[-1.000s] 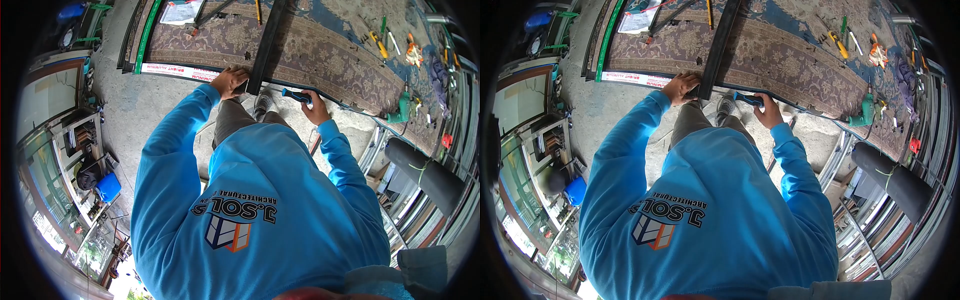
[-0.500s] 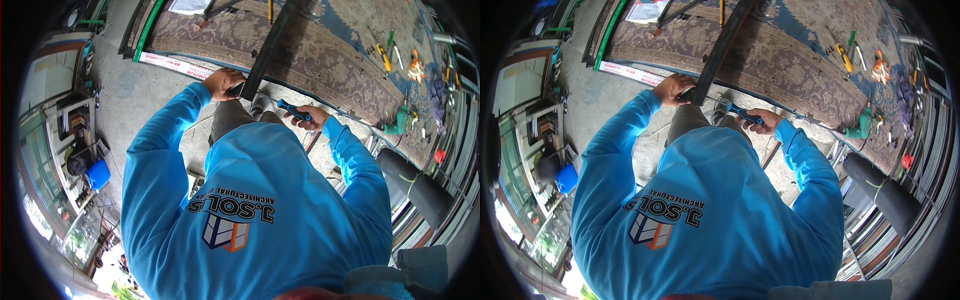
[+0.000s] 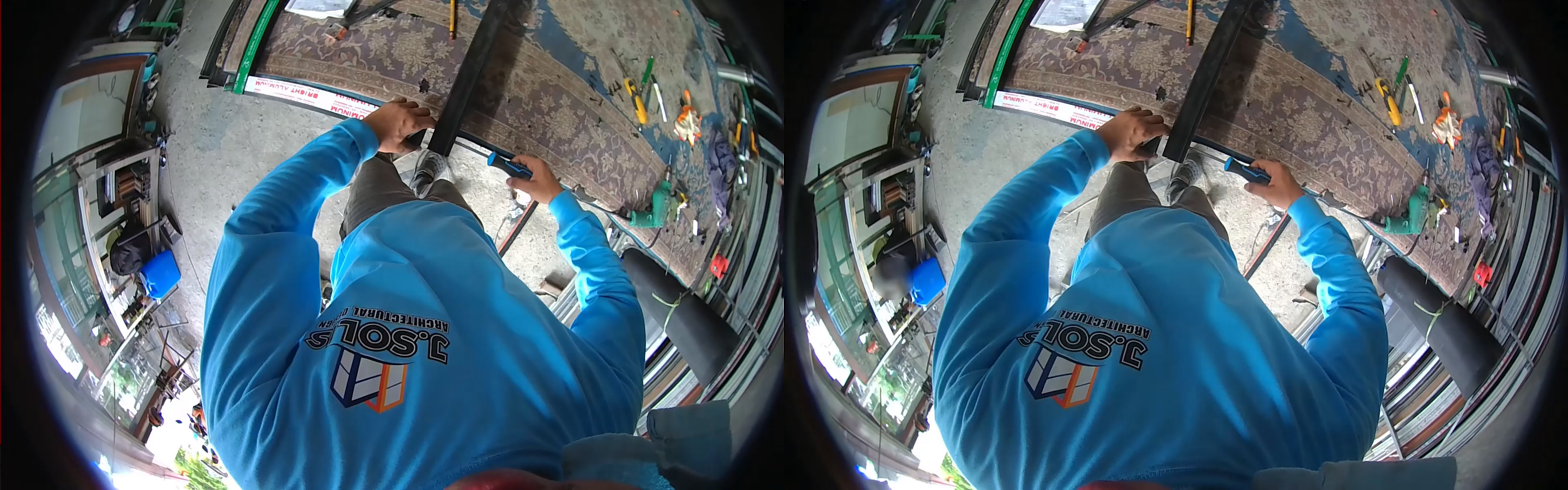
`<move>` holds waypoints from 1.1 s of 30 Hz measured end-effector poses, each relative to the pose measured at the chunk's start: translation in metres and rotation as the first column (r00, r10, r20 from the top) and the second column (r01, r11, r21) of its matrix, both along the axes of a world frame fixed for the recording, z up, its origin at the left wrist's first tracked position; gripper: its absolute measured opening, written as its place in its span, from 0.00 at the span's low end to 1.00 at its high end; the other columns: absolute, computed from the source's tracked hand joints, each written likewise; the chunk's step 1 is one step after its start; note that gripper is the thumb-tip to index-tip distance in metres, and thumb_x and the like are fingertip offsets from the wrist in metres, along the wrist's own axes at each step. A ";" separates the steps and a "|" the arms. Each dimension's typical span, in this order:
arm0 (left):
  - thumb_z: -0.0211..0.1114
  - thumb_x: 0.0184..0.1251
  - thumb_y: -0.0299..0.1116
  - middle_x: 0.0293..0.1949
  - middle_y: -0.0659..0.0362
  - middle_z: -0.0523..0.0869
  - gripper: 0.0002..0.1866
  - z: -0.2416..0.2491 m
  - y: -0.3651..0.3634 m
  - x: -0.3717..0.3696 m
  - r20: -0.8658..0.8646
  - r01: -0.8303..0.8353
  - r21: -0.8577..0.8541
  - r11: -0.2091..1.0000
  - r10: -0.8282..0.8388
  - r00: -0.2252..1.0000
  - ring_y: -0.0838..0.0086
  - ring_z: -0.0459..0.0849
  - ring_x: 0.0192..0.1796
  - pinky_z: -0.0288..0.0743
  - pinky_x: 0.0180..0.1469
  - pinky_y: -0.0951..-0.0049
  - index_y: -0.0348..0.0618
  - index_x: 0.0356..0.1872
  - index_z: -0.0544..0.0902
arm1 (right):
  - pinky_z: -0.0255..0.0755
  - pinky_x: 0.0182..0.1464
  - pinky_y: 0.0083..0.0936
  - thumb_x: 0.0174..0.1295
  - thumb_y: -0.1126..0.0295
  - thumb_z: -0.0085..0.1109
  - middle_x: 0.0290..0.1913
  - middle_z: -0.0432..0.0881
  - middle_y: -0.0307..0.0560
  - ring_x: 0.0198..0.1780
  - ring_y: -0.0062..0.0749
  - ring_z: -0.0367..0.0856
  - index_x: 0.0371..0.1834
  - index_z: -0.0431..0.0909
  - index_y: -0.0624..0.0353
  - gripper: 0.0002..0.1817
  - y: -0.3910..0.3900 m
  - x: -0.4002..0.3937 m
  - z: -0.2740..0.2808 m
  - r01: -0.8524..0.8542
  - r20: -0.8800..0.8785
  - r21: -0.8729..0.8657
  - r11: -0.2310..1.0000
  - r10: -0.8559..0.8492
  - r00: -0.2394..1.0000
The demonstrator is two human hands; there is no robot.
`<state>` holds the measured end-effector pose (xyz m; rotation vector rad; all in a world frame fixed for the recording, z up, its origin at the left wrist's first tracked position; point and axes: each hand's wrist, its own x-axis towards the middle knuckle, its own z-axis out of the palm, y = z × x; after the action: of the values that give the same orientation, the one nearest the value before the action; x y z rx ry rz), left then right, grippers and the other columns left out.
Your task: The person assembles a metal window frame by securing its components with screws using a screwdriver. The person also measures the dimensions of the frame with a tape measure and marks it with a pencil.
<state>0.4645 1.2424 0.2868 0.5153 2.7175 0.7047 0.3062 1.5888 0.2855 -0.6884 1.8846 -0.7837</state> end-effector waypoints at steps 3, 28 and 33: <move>0.77 0.48 0.40 0.54 0.54 0.79 0.35 -0.008 0.004 -0.010 -0.003 -0.104 0.017 0.994 0.104 0.995 0.55 0.78 0.58 0.71 0.62 0.55 0.43 0.59 0.74 | 0.73 0.36 0.29 0.50 0.69 0.70 0.32 0.80 0.43 0.32 0.29 0.79 0.42 0.80 0.63 0.17 0.004 -0.021 0.007 -0.082 -0.132 0.018 0.996 0.084 0.988; 0.70 0.40 0.74 0.67 0.49 0.70 0.59 -0.010 -0.314 -0.167 -0.231 -0.824 -0.416 0.385 0.832 0.505 0.51 0.67 0.69 0.66 0.66 0.51 0.53 0.73 0.62 | 0.64 0.59 0.45 0.37 0.79 0.68 0.48 0.74 0.48 0.55 0.54 0.69 0.39 0.77 0.53 0.21 0.020 -0.032 -0.008 0.312 -0.834 0.093 0.946 -0.097 0.544; 0.72 0.39 0.71 0.60 0.52 0.79 0.50 0.006 -0.331 -0.170 -0.264 -0.801 -0.379 0.463 0.775 0.573 0.52 0.70 0.68 0.64 0.66 0.51 0.47 0.61 0.76 | 0.58 0.67 0.45 0.44 0.72 0.74 0.59 0.71 0.47 0.66 0.51 0.63 0.47 0.77 0.47 0.25 0.002 -0.013 -0.025 0.560 -0.815 0.434 0.706 0.042 0.578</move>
<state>0.2945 0.9119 0.2923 -0.9541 2.9344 0.1470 0.2929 1.5906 0.2607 -0.2375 2.9224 0.1577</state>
